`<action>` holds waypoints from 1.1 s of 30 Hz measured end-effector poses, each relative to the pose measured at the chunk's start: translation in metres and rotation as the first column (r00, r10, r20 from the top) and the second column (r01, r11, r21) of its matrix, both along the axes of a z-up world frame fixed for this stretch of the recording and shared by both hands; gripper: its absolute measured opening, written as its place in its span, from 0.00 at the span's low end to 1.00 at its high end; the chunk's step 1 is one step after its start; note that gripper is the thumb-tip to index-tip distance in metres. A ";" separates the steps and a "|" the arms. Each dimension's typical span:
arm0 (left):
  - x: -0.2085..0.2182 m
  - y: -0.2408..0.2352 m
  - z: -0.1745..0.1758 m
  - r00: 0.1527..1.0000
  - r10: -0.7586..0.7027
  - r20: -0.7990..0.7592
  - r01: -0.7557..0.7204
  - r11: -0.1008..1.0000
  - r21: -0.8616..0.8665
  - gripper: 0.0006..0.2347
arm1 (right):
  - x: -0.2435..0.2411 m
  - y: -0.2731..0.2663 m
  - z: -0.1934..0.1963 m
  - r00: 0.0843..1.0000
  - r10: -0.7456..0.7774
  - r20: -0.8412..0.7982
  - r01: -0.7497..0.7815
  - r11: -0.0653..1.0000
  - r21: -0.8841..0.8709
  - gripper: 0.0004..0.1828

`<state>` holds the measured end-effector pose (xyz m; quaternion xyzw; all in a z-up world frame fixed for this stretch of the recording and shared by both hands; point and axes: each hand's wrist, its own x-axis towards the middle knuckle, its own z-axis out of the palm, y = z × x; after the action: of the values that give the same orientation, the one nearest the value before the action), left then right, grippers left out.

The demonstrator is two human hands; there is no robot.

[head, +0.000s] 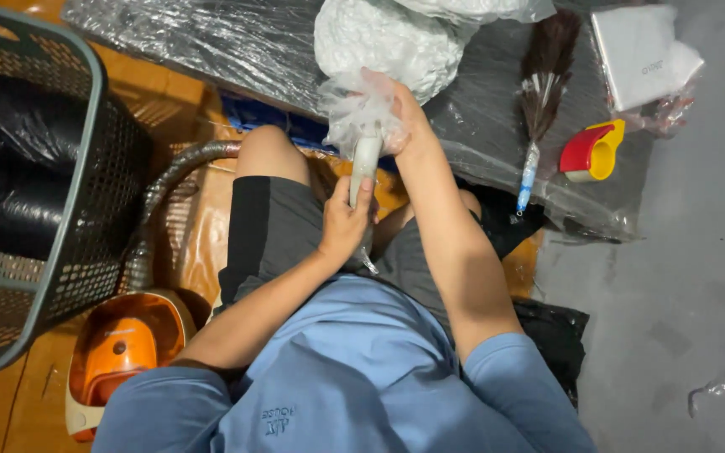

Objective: The person wraps a white bubble-wrapped item in a black plastic bag. They tie the bubble wrap, apply tape, then place the item into a black bag and fold the top closed.

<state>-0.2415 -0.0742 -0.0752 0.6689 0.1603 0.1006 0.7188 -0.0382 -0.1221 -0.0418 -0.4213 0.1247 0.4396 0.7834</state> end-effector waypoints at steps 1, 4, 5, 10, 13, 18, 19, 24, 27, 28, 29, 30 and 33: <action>-0.002 0.000 0.001 1.000 0.001 -0.007 -0.001 1.000 -0.014 0.16 | 0.003 0.000 -0.004 0.998 0.056 0.005 -0.057 0.997 0.053 0.23; -0.008 -0.002 -0.001 1.000 0.007 -0.009 -0.008 0.999 -0.043 0.16 | 0.012 0.000 -0.016 0.993 0.113 -0.036 -0.108 0.988 0.109 0.25; -0.009 -0.002 -0.001 1.000 0.008 0.001 -0.007 0.998 -0.056 0.16 | 0.017 0.002 -0.018 0.991 0.108 -0.080 -0.098 0.989 0.113 0.23; -0.018 -0.003 -0.001 1.000 0.025 -0.005 -0.025 0.999 -0.040 0.15 | 0.005 0.007 0.001 0.984 0.122 -0.127 -0.117 0.992 0.042 0.16; -0.023 -0.005 -0.003 1.000 0.030 -0.005 -0.030 0.999 -0.016 0.15 | 0.017 0.002 -0.019 0.978 0.174 -0.113 -0.155 0.975 0.157 0.16; -0.053 -0.012 -0.030 0.998 0.031 0.062 -0.044 0.974 0.221 0.11 | 0.105 -0.038 -0.109 0.935 0.264 0.238 -0.355 0.709 0.610 0.30; -0.064 -0.012 -0.030 0.998 -0.043 0.036 0.032 0.966 0.257 0.13 | 0.123 -0.047 -0.105 0.946 0.225 0.235 -0.318 0.790 0.524 0.27; -0.041 0.014 -0.043 0.974 0.202 0.106 -0.177 0.962 -0.208 0.14 | 0.107 -0.067 -0.028 0.943 0.220 0.250 -0.318 0.817 0.480 0.31; -0.034 0.026 -0.041 0.923 0.376 -0.087 -0.379 0.842 -0.385 0.17 | 0.021 -0.048 0.034 0.875 0.129 0.467 0.199 0.783 -0.590 0.18; -0.033 0.024 -0.045 0.922 0.378 -0.088 -0.379 0.825 -0.420 0.17 | 0.013 -0.053 0.030 0.784 0.288 0.550 0.238 0.679 -0.695 0.29; -0.031 0.023 -0.048 0.922 0.376 -0.089 -0.375 0.812 -0.448 0.17 | 0.004 -0.058 0.026 0.675 0.443 0.589 0.300 0.565 -0.769 0.42; -0.025 0.023 -0.059 0.923 0.374 -0.095 -0.375 0.811 -0.449 0.17 | -0.007 -0.058 0.036 0.679 0.444 0.585 0.298 0.562 -0.772 0.42; -0.005 0.023 -0.086 0.910 0.372 -0.182 -0.412 0.765 -0.494 0.18 | -0.021 -0.071 0.043 0.644 0.595 0.480 0.168 0.503 -0.848 0.50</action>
<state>-0.2469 -0.0512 -0.1611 0.4030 0.3439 0.1767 0.8295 -0.0593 -0.1930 0.0007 -0.8919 -0.0640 0.2197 0.3900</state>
